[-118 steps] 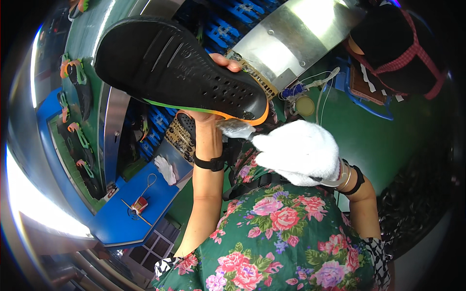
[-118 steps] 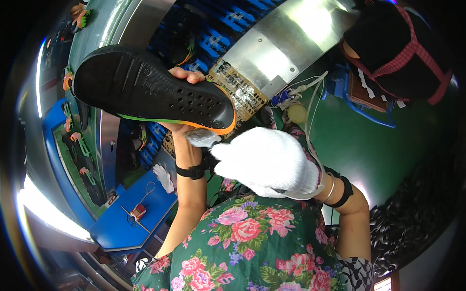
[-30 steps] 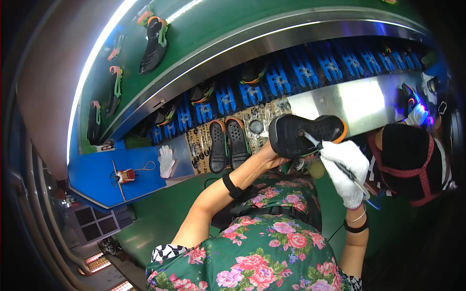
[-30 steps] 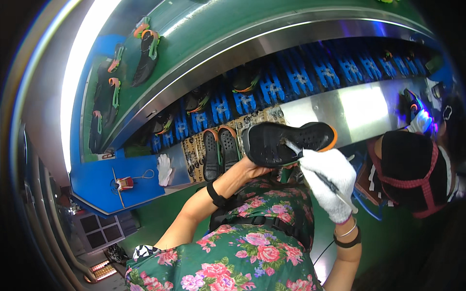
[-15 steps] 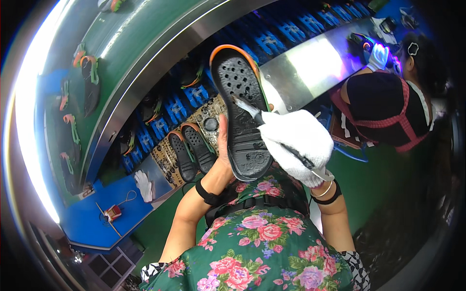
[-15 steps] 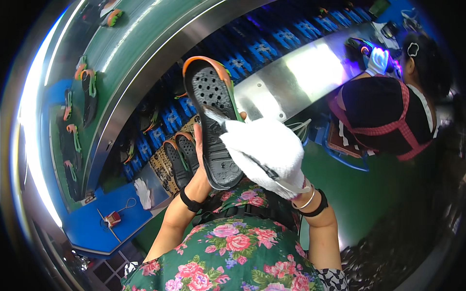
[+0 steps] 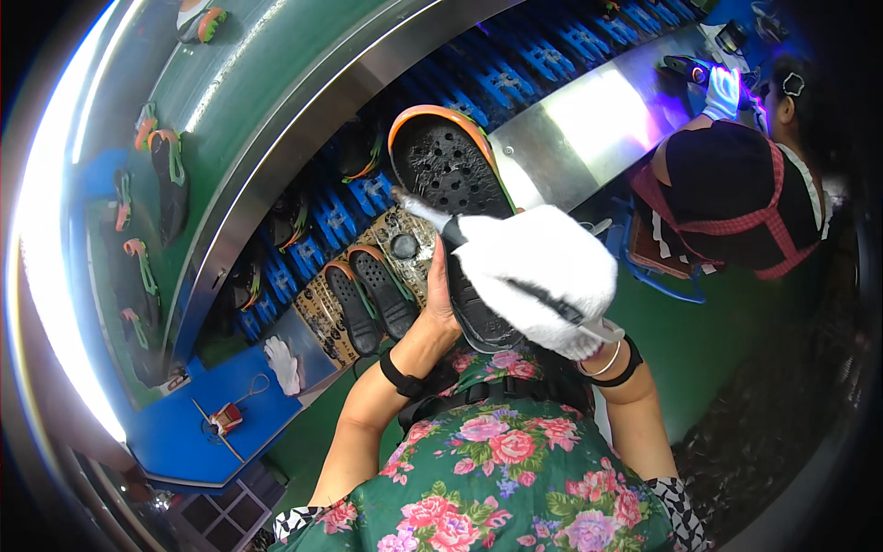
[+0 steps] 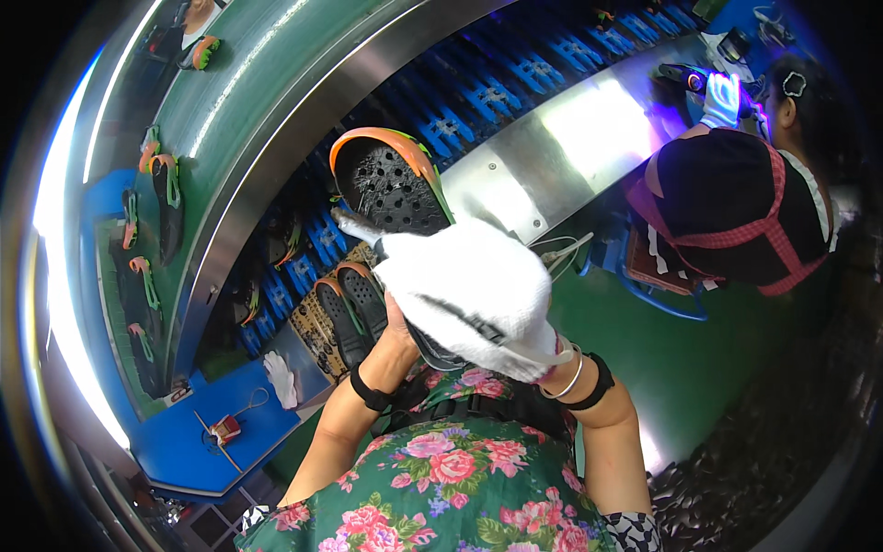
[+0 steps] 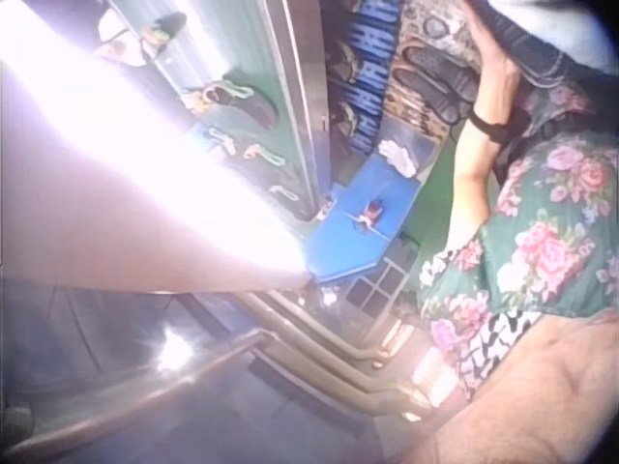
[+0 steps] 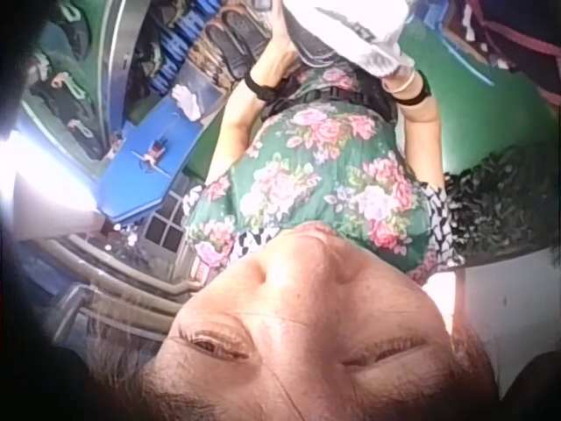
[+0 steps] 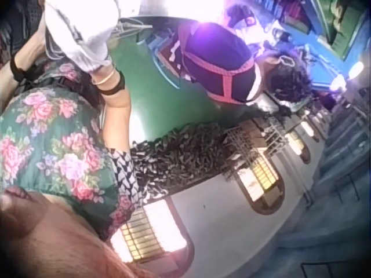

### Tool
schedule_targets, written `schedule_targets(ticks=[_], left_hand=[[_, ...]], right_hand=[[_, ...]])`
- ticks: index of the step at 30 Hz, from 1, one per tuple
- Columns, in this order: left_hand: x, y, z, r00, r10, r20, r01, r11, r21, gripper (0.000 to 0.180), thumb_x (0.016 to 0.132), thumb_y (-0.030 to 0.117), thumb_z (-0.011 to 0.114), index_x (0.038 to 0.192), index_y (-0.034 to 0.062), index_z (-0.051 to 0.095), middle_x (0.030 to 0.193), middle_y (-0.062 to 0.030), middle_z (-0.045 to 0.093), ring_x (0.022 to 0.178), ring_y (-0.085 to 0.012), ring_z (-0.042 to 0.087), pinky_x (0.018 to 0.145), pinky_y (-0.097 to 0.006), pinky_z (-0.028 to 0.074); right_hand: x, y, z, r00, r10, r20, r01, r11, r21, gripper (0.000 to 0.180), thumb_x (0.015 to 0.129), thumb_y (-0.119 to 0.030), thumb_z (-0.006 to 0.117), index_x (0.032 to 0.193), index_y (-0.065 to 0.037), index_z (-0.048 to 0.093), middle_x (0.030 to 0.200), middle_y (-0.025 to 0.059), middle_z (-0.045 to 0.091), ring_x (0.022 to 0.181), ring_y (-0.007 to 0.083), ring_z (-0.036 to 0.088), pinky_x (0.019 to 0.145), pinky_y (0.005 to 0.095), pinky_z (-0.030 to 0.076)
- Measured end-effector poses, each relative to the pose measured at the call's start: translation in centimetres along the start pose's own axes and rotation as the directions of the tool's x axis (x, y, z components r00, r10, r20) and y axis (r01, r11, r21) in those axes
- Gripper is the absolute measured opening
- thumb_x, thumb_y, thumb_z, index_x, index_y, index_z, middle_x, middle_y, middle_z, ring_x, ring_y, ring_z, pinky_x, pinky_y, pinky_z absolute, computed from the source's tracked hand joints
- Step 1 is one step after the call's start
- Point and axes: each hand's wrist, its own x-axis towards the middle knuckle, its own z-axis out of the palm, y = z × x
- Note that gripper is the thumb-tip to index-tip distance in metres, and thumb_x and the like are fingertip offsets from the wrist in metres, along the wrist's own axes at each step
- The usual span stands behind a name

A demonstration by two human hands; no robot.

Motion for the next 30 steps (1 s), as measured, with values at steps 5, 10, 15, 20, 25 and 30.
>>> schedule_targets(ticks=[5,10,15,20,25,30], left_hand=[[0.7,0.1,2.8,0.977,0.115,-0.177,-0.018,0.879,0.477,0.093,0.092,0.074,0.048,0.154,0.0069,0.036,0.153,-0.0169,0.045,0.139,-0.0362,0.046,0.117,-0.053,0.037],[2.4,0.6,3.2,0.983,0.074,0.166,-0.083,0.996,0.045,0.098,0.093,0.077,0.039,0.158,0.0043,0.027,0.159,-0.0192,0.036,0.141,-0.0367,0.044,0.118,-0.054,0.035],[2.8,1.2,4.3,0.979,0.076,0.191,-0.135,0.938,0.319,0.102,0.090,0.081,0.039,0.160,0.0083,0.021,0.161,-0.0155,0.032,0.138,-0.0469,0.044,0.114,-0.061,0.039],[3.2,1.3,4.4,0.973,0.165,0.159,-0.175,0.983,0.051,0.102,0.087,0.084,0.040,0.158,0.0127,0.026,0.159,-0.0080,0.037,0.135,-0.0528,0.044,0.109,-0.070,0.039],[3.4,2.4,4.2,0.973,0.077,0.218,-0.104,0.988,0.115,0.102,0.083,0.082,0.052,0.156,0.0140,0.030,0.145,-0.0283,0.049,0.133,-0.0468,0.049,0.105,-0.069,0.044],[3.5,2.0,5.4,0.978,0.122,0.170,-0.112,0.991,-0.067,0.101,0.083,0.081,0.054,0.156,0.0172,0.031,0.145,-0.0354,0.045,0.125,-0.0532,0.054,0.097,-0.067,0.050]], right_hand=[[-1.0,0.6,0.7,0.999,-0.006,-0.032,0.006,1.000,-0.020,0.039,0.081,-0.005,0.075,0.120,-0.002,0.070,0.116,0.0130,0.072,0.103,0.0270,0.068,0.091,0.0410,0.053],[-0.6,1.2,0.3,0.999,-0.027,-0.040,0.028,0.999,0.027,0.028,0.081,-0.005,0.075,0.109,-0.006,0.076,0.109,0.0114,0.075,0.093,0.0242,0.071,0.088,0.0389,0.055],[-0.9,0.1,2.1,0.999,0.025,0.025,-0.024,0.999,-0.024,0.039,0.081,-0.005,0.075,0.120,-0.006,0.071,0.123,0.0129,0.070,0.102,0.0260,0.068,0.081,0.0365,0.057],[-1.3,0.7,0.0,0.994,0.025,-0.108,-0.026,1.000,-0.012,0.028,0.077,0.000,0.077,0.105,-0.002,0.076,0.102,0.0131,0.076,0.091,0.0291,0.072,0.081,0.0373,0.057],[-2.2,-0.2,1.6,0.998,-0.059,0.002,0.058,0.991,0.124,0.031,0.078,-0.001,0.078,0.110,-0.004,0.075,0.110,0.0119,0.075,0.094,0.0276,0.072,0.078,0.0363,0.058],[-2.4,0.7,0.3,0.998,0.022,-0.060,-0.016,0.995,0.103,0.030,0.078,-0.003,0.079,0.108,-0.008,0.076,0.108,0.0107,0.075,0.091,0.0261,0.071,0.076,0.0354,0.058]])
